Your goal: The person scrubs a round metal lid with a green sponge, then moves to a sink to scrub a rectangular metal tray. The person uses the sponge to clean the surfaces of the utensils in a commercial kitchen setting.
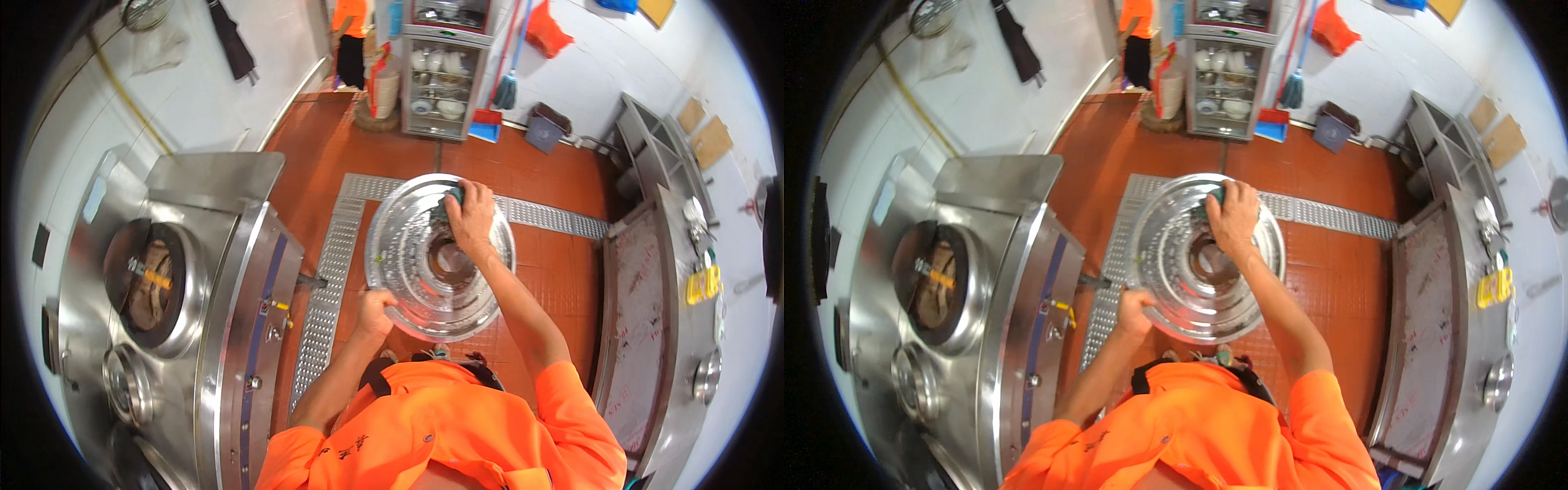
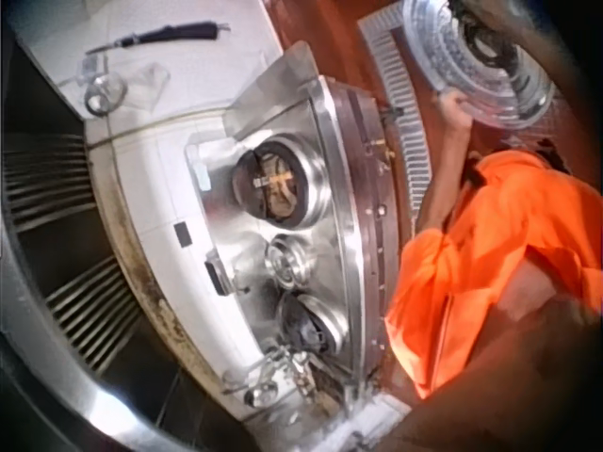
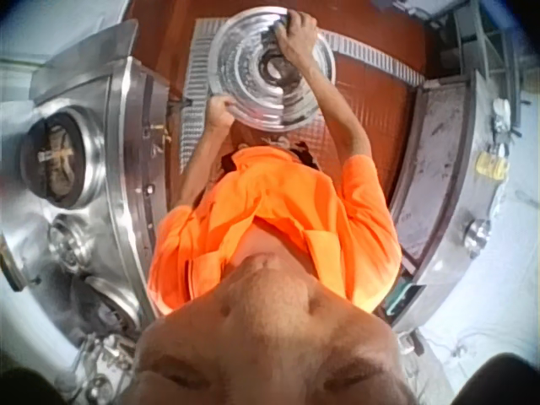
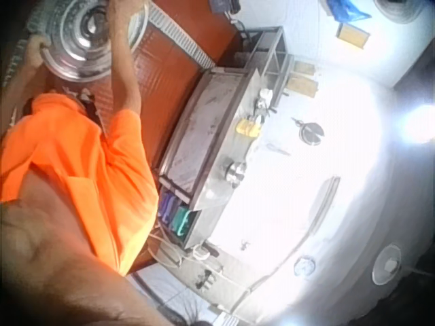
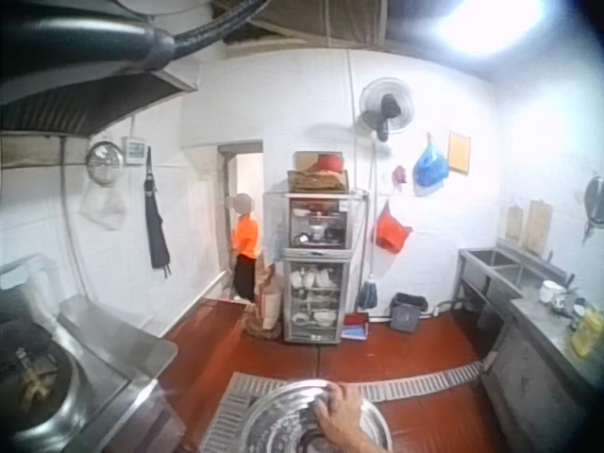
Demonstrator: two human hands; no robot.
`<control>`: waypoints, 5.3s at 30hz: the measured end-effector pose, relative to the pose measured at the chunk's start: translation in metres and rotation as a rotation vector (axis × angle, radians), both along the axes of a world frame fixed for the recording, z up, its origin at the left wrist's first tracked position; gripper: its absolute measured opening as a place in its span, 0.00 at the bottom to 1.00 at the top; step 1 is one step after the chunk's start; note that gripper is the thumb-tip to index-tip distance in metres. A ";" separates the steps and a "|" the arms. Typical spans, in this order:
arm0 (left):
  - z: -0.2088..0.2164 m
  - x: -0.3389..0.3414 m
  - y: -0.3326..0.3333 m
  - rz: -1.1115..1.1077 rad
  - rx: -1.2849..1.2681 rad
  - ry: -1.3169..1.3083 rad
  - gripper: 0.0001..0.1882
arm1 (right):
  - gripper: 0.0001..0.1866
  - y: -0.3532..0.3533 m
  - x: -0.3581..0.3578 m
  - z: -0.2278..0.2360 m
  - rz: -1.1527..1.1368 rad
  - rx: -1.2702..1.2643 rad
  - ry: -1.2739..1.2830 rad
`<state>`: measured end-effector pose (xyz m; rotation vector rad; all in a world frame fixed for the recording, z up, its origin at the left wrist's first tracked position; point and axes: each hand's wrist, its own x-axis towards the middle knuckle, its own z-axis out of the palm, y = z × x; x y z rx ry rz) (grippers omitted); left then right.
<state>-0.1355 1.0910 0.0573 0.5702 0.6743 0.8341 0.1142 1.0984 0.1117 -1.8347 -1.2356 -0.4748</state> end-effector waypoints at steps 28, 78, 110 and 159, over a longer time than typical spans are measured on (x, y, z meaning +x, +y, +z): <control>-0.016 -0.018 0.024 -0.093 -0.069 -0.035 0.30 | 0.31 -0.075 0.055 -0.030 -0.057 -0.394 0.626; -0.007 -0.049 0.053 0.206 1.291 0.896 0.05 | 0.11 -0.154 0.103 -0.030 -0.229 0.067 0.661; -0.001 0.038 -0.005 -0.163 -0.116 0.070 0.15 | 0.20 -0.139 0.080 -0.068 -0.458 0.028 0.601; 0.126 0.060 0.028 -0.415 0.777 0.283 0.12 | 0.12 -0.046 0.000 0.135 0.440 0.211 -0.459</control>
